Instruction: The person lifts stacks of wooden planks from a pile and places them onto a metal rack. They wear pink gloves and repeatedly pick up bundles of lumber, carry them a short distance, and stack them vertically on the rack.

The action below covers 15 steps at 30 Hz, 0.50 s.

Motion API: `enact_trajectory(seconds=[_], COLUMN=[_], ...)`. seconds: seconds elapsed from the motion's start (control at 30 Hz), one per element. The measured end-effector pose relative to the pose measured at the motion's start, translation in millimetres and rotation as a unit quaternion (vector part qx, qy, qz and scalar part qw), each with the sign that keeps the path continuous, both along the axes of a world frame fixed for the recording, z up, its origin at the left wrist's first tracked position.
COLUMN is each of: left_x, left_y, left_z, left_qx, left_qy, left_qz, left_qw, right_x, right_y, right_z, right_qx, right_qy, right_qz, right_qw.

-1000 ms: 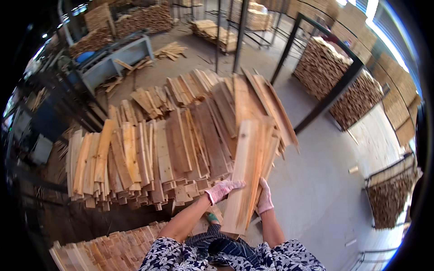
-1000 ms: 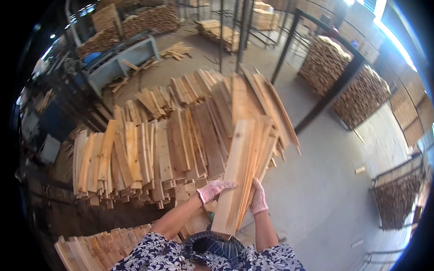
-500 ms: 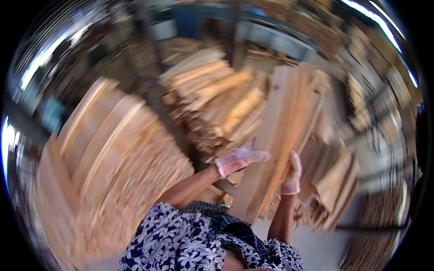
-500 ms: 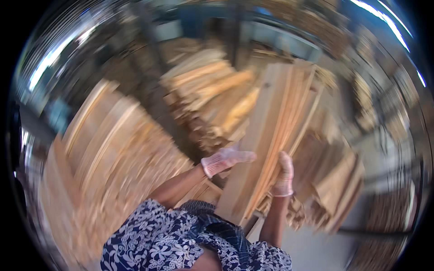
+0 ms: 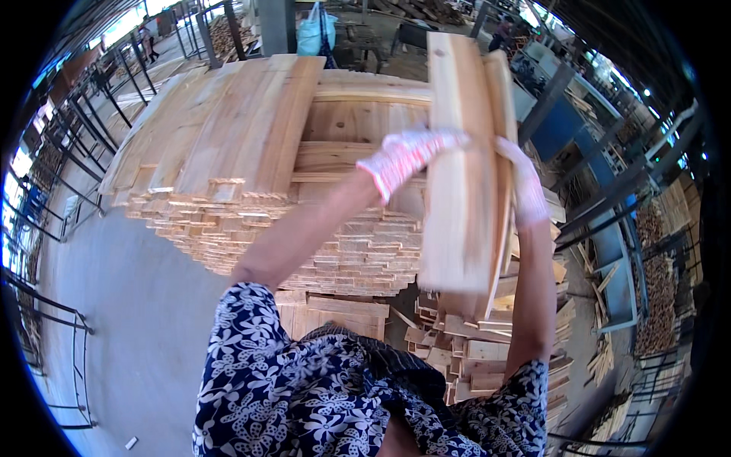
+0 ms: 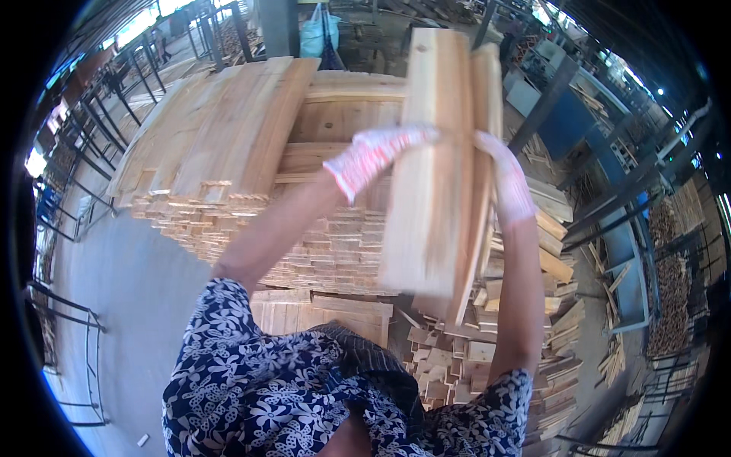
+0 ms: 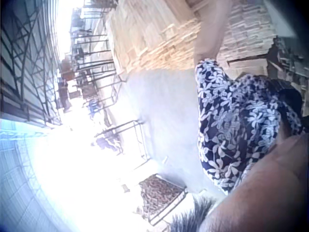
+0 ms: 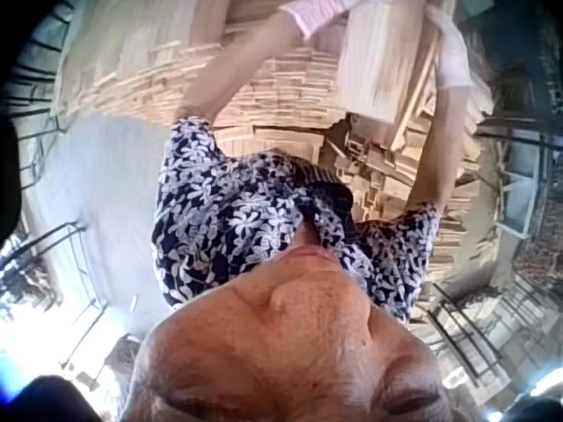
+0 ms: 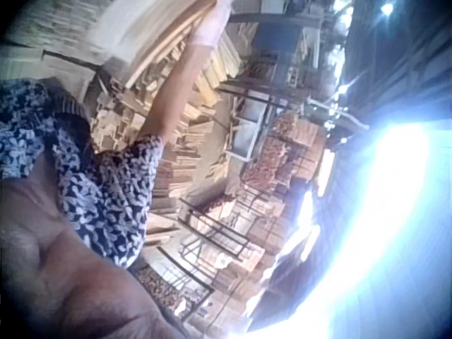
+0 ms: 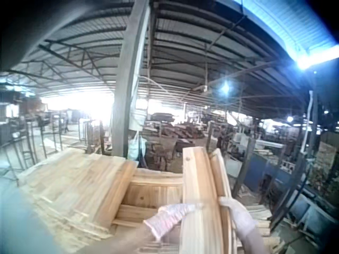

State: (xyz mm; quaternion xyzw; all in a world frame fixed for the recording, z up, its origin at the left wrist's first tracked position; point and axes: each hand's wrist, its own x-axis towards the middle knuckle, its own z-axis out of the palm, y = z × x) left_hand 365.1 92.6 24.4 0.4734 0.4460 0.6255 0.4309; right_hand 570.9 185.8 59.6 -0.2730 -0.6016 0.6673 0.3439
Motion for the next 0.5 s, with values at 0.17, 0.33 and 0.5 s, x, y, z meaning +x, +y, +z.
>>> enact_trajectory(seconds=[0.17,0.33,0.5], left_x=[-120,-198,-260], left_y=[-10,-69,-147], left_z=[34,29,38], left_qx=[-0.104,-0.165,-0.186], left_qy=[-0.038,0.179,0.124], left_qz=[0.086,0.265,0.229], left_qw=[0.990,0.933,0.947], right_x=[-112,-152,-156], right_y=[57,102,111], right_z=[10,-13,-11], right_qx=[0.140,0.322,0.267], right_qy=[-0.232,-0.458,-0.516], right_qz=[0.003,-0.015,-0.013], right_qw=[0.963,0.829,0.814])
